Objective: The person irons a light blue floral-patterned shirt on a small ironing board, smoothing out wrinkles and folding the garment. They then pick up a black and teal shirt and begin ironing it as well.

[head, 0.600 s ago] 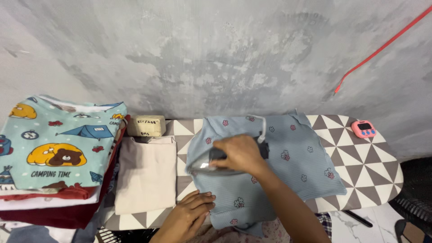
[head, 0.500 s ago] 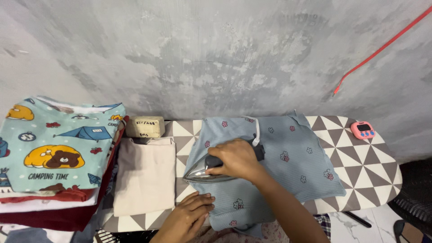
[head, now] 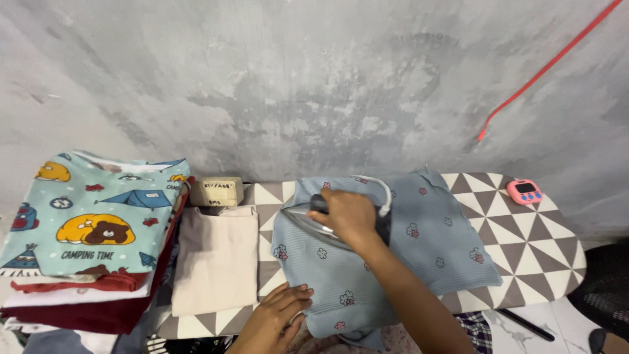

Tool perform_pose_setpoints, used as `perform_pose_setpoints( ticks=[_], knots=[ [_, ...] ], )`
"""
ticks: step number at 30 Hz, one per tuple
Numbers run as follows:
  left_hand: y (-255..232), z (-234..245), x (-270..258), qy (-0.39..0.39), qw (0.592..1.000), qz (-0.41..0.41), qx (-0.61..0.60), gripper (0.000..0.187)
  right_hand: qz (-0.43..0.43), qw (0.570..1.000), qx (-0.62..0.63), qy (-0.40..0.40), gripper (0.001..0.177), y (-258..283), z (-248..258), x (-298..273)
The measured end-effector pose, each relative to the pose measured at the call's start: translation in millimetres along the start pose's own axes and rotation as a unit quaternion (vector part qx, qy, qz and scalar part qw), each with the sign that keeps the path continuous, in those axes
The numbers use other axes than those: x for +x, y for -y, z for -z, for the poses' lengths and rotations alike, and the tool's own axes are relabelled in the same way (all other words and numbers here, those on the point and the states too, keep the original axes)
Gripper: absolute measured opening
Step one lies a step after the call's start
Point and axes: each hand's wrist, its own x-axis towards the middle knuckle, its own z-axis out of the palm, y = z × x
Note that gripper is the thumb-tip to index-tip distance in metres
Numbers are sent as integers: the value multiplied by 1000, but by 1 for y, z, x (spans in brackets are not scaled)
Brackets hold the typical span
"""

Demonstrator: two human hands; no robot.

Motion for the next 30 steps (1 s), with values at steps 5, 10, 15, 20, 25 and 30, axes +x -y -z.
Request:
perform_pose_setpoints(
  ticks=[5, 10, 15, 20, 25, 30],
  knots=[
    [-3, -10, -4, 33, 997, 52, 44, 36, -24, 994, 27, -99, 48, -50, 22, -30],
    [-1, -35, 16, -12, 992, -19, 126, 46, -117, 961, 136, -209, 49, -133, 40, -66],
    [19, -48, 17, 53, 997, -37, 40, 53, -157, 823, 392, -380, 30, -238, 41, -103],
    [78, -59, -17, 89, 996, -16, 19, 47, -96, 656, 544, -514, 22, -303, 26, -122],
    [154, -63, -70, 146, 983, 57, 99, 34, -48, 589, 535, -604, 29, -333, -15, -119],
    [180, -60, -99, 198, 940, 256, 110, 36, -31, 555, 537, -635, 31, -354, -53, -114]
  ],
)
